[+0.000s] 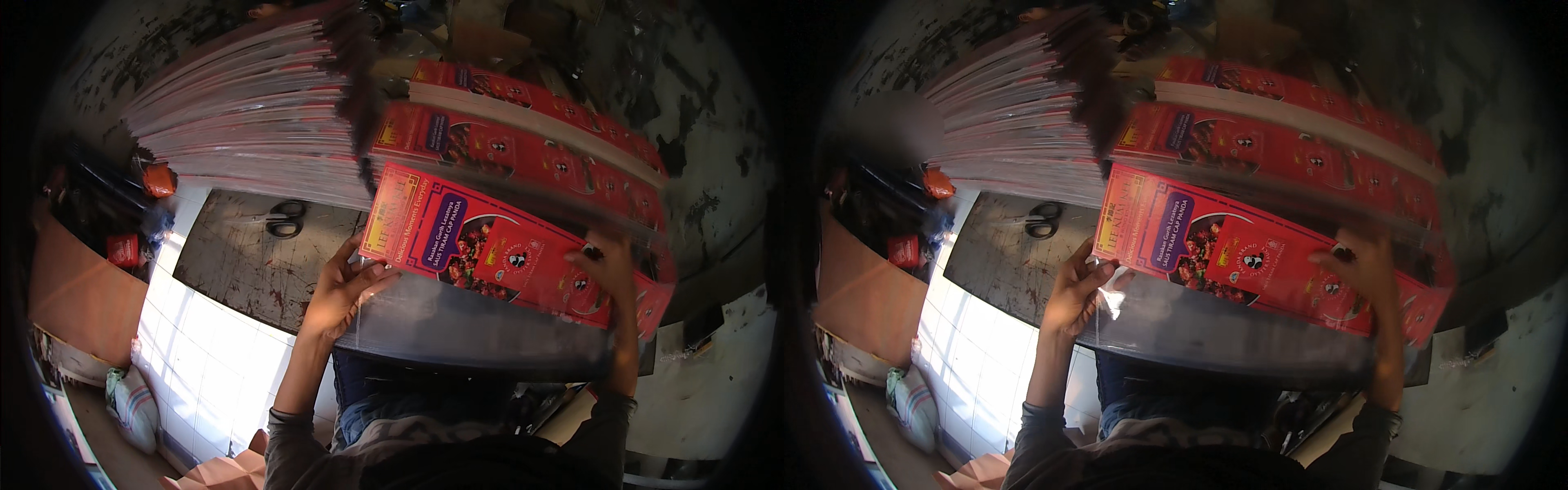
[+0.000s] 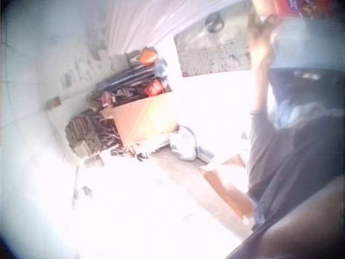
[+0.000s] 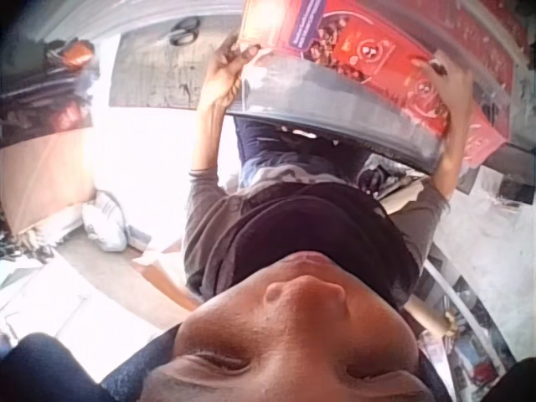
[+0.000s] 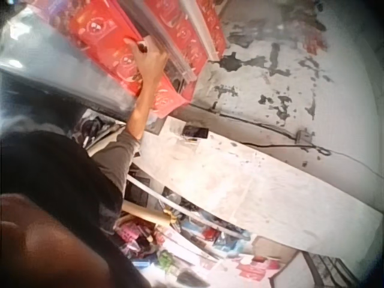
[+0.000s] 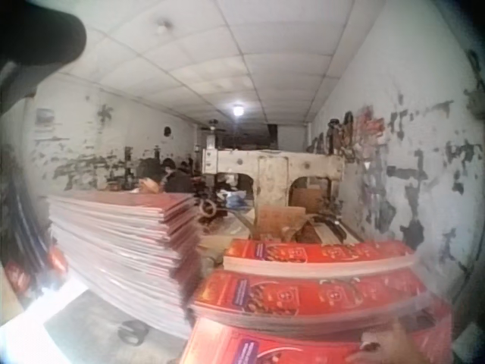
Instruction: The person inserts printed paper sheets into clear plastic sleeves by hand and stacks the sleeves on the table.
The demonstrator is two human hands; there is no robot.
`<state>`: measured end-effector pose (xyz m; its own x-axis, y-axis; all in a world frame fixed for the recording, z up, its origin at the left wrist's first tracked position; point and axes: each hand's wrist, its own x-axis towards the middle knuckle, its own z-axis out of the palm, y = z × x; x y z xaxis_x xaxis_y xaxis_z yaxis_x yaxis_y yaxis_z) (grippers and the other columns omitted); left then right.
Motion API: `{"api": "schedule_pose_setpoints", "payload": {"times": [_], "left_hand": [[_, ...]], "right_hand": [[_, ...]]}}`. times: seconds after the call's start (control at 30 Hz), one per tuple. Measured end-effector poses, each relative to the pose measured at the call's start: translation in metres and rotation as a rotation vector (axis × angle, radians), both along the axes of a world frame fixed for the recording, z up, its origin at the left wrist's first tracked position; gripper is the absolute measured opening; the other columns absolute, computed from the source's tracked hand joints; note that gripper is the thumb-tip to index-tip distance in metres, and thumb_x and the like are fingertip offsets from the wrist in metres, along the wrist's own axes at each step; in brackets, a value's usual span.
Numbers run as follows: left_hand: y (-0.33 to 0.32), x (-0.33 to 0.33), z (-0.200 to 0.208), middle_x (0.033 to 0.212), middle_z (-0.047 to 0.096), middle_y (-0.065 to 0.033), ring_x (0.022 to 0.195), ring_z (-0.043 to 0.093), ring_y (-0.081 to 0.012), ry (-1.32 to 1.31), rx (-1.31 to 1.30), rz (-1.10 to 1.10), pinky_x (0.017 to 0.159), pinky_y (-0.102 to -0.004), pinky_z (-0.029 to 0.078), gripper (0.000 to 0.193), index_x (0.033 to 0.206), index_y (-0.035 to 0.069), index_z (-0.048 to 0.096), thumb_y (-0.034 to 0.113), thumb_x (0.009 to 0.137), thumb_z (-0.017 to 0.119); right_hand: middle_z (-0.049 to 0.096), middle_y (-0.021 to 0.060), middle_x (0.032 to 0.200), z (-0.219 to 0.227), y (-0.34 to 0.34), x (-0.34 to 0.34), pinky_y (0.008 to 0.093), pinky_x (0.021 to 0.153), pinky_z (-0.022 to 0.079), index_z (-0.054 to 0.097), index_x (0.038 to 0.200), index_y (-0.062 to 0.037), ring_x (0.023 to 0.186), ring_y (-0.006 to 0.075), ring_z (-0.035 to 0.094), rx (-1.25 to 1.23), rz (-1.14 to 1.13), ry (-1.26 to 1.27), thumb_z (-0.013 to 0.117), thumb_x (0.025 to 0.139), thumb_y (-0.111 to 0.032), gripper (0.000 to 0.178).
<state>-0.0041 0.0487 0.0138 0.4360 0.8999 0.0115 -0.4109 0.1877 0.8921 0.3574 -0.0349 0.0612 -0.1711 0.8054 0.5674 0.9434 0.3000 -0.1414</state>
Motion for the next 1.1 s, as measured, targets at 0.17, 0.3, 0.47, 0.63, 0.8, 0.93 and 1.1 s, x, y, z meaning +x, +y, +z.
{"api": "schedule_pose_setpoints", "payload": {"times": [0.17,0.3,0.47,0.63,0.8,0.93,1.1], "left_hand": [[-0.016,-0.011,-0.011,0.106,0.057,-0.0211,0.101,0.057,-0.0261,0.053,-0.055,-0.127,0.083,-0.0337,0.05,0.032,0.115,-0.012,0.044,0.007,0.09,0.046],[-0.025,-0.003,-0.014,0.088,0.061,-0.0152,0.079,0.064,-0.0222,0.177,0.005,0.029,0.07,-0.0322,0.053,0.033,0.104,-0.008,0.052,0.022,0.093,0.044],[-0.021,0.007,-0.024,0.073,0.056,-0.0091,0.064,0.064,-0.0231,0.171,0.071,0.171,0.053,-0.0266,0.052,0.035,0.1,-0.005,0.05,0.029,0.094,0.04],[-0.017,0.004,-0.034,0.077,0.059,-0.0127,0.066,0.065,-0.0233,0.193,0.111,0.142,0.054,-0.027,0.053,0.034,0.104,-0.005,0.05,0.027,0.095,0.039],[-0.016,0.001,-0.02,0.085,0.063,-0.0171,0.074,0.065,-0.0234,0.262,0.089,0.095,0.061,-0.028,0.054,0.03,0.108,-0.005,0.05,0.02,0.094,0.042],[-0.013,-0.018,-0.013,0.099,0.062,-0.0173,0.094,0.061,-0.0236,0.365,0.341,-0.134,0.079,-0.0307,0.051,0.025,0.108,-0.006,0.053,0.003,0.086,0.054],[-0.02,-0.016,-0.015,0.092,0.064,-0.0156,0.085,0.063,-0.0181,0.328,0.19,-0.109,0.071,-0.0269,0.053,0.015,0.097,-0.007,0.057,0.002,0.086,0.052]], "right_hand": [[0.04,0.0075,0.049,0.005,0.001,-0.001,0.0309,0.044,0.033,0.045,0.055,-0.0019,0.044,0.0198,0.037,-0.047,0.033,0.061,0.078,0.06,-0.034,0.046],[0.042,0.0073,0.05,0.005,0.001,-0.001,0.032,0.047,0.035,0.047,0.057,-0.0024,0.046,0.0206,0.041,-0.092,0.077,-0.008,0.078,0.061,-0.034,0.044],[0.047,0.0082,0.053,0.013,0.004,-0.021,0.0337,0.051,0.039,0.055,0.068,-0.0034,0.05,0.0226,0.05,-0.218,0.043,0.027,0.075,0.063,-0.039,0.041],[0.059,0.0124,0.061,0.014,0.039,-0.077,0.0346,0.056,0.046,0.057,0.086,0.0002,0.054,0.0276,0.058,-0.437,-0.018,-0.005,0.067,0.068,-0.052,0.057],[0.058,0.0149,0.058,-0.006,0.059,-0.111,0.0372,0.052,0.049,0.054,0.084,0.0013,0.056,0.0292,0.062,-0.146,0.081,0.087,0.069,0.068,-0.05,0.056],[0.059,0.0116,0.058,-0.018,0.059,-0.105,0.0346,0.049,0.049,0.052,0.081,-0.0021,0.051,0.0256,0.061,-0.076,0.104,0.028,0.07,0.068,-0.048,0.05],[0.059,0.0101,0.058,-0.013,0.054,-0.103,0.0343,0.046,0.048,0.053,0.081,-0.0039,0.049,0.0249,0.06,-0.032,0.141,0.04,0.07,0.069,-0.046,0.048]]}}
